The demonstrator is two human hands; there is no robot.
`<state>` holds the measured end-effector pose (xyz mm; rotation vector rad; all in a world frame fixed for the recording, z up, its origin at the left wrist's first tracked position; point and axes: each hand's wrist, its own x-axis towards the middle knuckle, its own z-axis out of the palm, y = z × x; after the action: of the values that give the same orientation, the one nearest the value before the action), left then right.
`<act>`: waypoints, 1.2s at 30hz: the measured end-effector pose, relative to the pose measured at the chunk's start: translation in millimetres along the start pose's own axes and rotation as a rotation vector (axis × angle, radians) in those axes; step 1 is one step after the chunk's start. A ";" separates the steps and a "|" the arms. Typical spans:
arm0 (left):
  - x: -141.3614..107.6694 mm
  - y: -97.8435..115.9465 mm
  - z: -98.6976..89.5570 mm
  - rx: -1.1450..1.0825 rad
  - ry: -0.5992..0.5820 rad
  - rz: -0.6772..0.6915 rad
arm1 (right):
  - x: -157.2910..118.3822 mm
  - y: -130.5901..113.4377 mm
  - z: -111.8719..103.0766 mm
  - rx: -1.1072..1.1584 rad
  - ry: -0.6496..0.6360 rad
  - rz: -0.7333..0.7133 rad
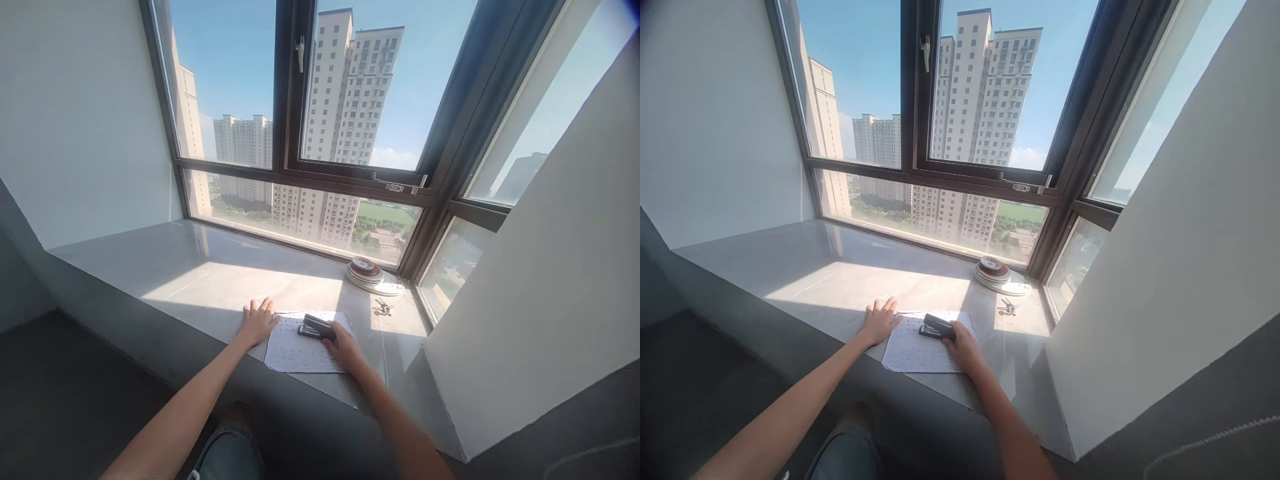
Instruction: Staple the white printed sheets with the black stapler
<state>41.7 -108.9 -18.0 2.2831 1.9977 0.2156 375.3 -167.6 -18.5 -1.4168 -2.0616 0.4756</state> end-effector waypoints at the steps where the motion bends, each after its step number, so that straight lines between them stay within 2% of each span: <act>1: -0.1 -0.4 -0.7 -0.001 0.000 -0.002 | -6.5 1.0 1.0 -0.006 0.022 0.017; 5: 2.6 3.2 -5.0 0.006 -0.006 -0.010 | -38.8 0.3 -3.8 -0.031 0.127 0.107; 9: 15.4 24.4 -3.9 0.026 -0.020 -0.058 | -64.1 1.1 -9.0 -0.008 0.188 0.161; 13: 34.3 53.8 1.8 -0.003 -0.017 -0.086 | -77.6 1.3 -9.5 -0.001 0.233 0.192; 17: 42.1 65.3 2.7 0.000 0.041 -0.125 | -85.2 -1.9 -8.4 -0.027 0.277 0.228; 20: 29.9 70.3 4.7 -0.011 0.149 -0.119 | -86.9 -3.9 -8.0 -0.047 0.304 0.237; 22: 13.8 78.5 9.4 -0.037 0.168 0.004 | -86.6 -6.0 -9.6 -0.060 0.309 0.238; 24: -5.0 89.9 15.3 -0.075 0.121 0.172 | -86.3 -10.6 -13.5 -0.085 0.299 0.233; 26: -22.2 101.1 19.4 -0.085 0.040 0.269 | -86.2 -17.6 -18.5 -0.125 0.279 0.229; 29: -37.8 111.9 19.7 -0.033 -0.045 0.294 | -83.9 -28.8 -21.8 -0.219 0.288 0.181; 32: -39.4 114.9 17.0 0.008 -0.088 0.290 | -76.9 -35.3 -16.6 -0.286 0.291 0.117; 36: -33.9 112.9 13.6 0.027 -0.105 0.275 | -71.7 -33.4 -19.9 -0.248 0.259 0.170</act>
<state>149.9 -157.3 -13.9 2.5233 1.6442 0.0872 382.8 -247.2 -2.6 -1.7095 -1.8468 0.0953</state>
